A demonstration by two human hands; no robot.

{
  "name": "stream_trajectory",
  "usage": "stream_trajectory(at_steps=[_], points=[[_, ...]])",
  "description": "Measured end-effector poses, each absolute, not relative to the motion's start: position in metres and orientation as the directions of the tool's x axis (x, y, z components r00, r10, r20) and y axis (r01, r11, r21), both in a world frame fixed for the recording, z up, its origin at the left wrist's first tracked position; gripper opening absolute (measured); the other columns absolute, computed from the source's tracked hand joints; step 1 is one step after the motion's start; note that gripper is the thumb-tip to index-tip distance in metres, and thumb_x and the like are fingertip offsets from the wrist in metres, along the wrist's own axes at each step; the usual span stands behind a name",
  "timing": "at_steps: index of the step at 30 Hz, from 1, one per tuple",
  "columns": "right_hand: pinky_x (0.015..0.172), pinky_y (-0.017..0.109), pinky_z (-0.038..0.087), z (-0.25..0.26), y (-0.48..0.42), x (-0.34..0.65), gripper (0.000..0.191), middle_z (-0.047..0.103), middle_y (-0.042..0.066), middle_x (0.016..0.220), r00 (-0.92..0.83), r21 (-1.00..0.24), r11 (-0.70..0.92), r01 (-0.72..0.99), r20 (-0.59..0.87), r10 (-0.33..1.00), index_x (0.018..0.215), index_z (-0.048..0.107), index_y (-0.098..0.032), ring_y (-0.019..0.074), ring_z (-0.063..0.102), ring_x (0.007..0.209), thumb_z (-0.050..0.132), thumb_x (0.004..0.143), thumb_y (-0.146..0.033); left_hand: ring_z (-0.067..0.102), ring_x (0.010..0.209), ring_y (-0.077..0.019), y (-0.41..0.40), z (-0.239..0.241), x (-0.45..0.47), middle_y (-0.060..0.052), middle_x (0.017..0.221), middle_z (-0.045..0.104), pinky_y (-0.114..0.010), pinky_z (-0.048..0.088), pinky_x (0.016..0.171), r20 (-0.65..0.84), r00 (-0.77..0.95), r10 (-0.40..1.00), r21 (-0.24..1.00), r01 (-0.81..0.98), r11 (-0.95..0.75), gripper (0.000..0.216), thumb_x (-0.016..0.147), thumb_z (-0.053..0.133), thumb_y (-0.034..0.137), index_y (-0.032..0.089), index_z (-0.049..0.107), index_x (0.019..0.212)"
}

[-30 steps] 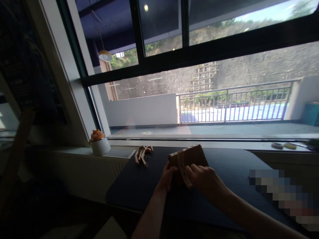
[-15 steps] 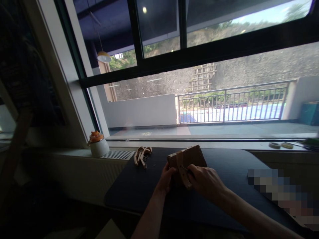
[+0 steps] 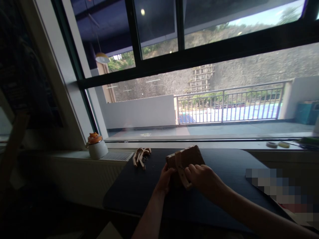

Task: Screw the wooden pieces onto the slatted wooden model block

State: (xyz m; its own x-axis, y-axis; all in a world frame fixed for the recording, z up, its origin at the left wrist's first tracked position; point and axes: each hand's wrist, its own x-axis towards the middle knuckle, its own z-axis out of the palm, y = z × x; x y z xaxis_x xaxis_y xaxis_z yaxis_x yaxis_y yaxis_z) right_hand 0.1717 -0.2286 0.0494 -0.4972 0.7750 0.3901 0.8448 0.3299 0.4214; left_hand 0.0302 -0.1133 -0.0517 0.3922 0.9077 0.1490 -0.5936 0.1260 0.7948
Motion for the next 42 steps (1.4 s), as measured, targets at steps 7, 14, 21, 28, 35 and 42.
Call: stream_trajectory(at_steps=[7,14,21,28,35,42], points=[[0.047,0.026,0.034,0.039,-0.224,0.176,0.013,0.065,0.003,0.071,-0.349,0.278,0.245,0.929,0.437,0.829,0.08,0.053,-0.017,0.0169,0.065,0.059,0.05,0.082,-0.005,0.066,0.079,-0.0223,-0.112,-0.056,0.03,-0.004,0.085,0.07,-0.031,0.049,0.074,0.14,0.388,0.911,0.792,-0.596,0.132,0.06,0.062,0.071,0.015,0.02,0.056,0.119],[0.046,0.025,0.034,0.041,-0.224,0.173,0.009,0.066,0.003,0.07,-0.307,0.27,0.207,0.94,0.413,0.857,0.082,0.054,-0.017,0.0174,0.065,0.059,0.052,0.082,-0.009,0.066,0.081,-0.0232,-0.11,-0.056,0.031,-0.004,0.086,0.07,-0.031,0.049,0.075,0.133,0.389,0.912,0.792,-0.594,0.138,0.06,0.061,0.071,0.015,0.02,0.056,0.119],[0.053,0.032,0.04,0.046,-0.226,0.165,0.021,0.064,0.008,0.081,-0.417,0.38,0.28,0.882,0.349,0.839,0.096,0.057,-0.015,0.0237,0.063,0.068,0.047,0.082,-0.002,0.065,0.084,-0.0237,-0.112,-0.055,0.03,-0.004,0.084,0.07,-0.03,0.048,0.076,0.138,0.39,0.911,0.794,-0.593,0.134,0.057,0.06,0.07,0.014,0.018,0.059,0.116],[0.054,0.028,0.04,0.045,-0.224,0.17,0.022,0.066,0.007,0.081,-0.387,0.263,0.312,0.913,0.319,0.865,0.092,0.06,-0.015,0.0199,0.064,0.067,0.05,0.078,0.0,0.066,0.079,-0.0228,-0.11,-0.056,0.03,-0.005,0.086,0.07,-0.031,0.049,0.074,0.135,0.384,0.913,0.792,-0.596,0.133,0.061,0.06,0.072,0.016,0.019,0.057,0.118],[0.057,0.025,0.037,0.04,-0.22,0.18,0.016,0.07,0.004,0.084,-0.216,0.018,0.224,0.974,0.357,0.909,0.09,0.061,-0.019,0.0175,0.067,0.075,0.045,0.089,-0.021,0.066,0.075,-0.0213,-0.11,-0.057,0.03,-0.005,0.087,0.07,-0.03,0.049,0.071,0.157,0.385,0.909,0.791,-0.601,0.118,0.066,0.063,0.069,0.012,0.02,0.05,0.126],[0.054,0.025,0.033,0.048,-0.219,0.177,0.016,0.07,0.003,0.085,-0.213,-0.018,0.233,0.972,0.345,0.914,0.098,0.058,-0.02,0.0186,0.067,0.075,0.05,0.085,-0.02,0.066,0.083,-0.0234,-0.109,-0.056,0.03,-0.005,0.088,0.07,-0.031,0.049,0.075,0.133,0.379,0.916,0.786,-0.603,0.135,0.063,0.062,0.07,0.013,0.02,0.053,0.122]])
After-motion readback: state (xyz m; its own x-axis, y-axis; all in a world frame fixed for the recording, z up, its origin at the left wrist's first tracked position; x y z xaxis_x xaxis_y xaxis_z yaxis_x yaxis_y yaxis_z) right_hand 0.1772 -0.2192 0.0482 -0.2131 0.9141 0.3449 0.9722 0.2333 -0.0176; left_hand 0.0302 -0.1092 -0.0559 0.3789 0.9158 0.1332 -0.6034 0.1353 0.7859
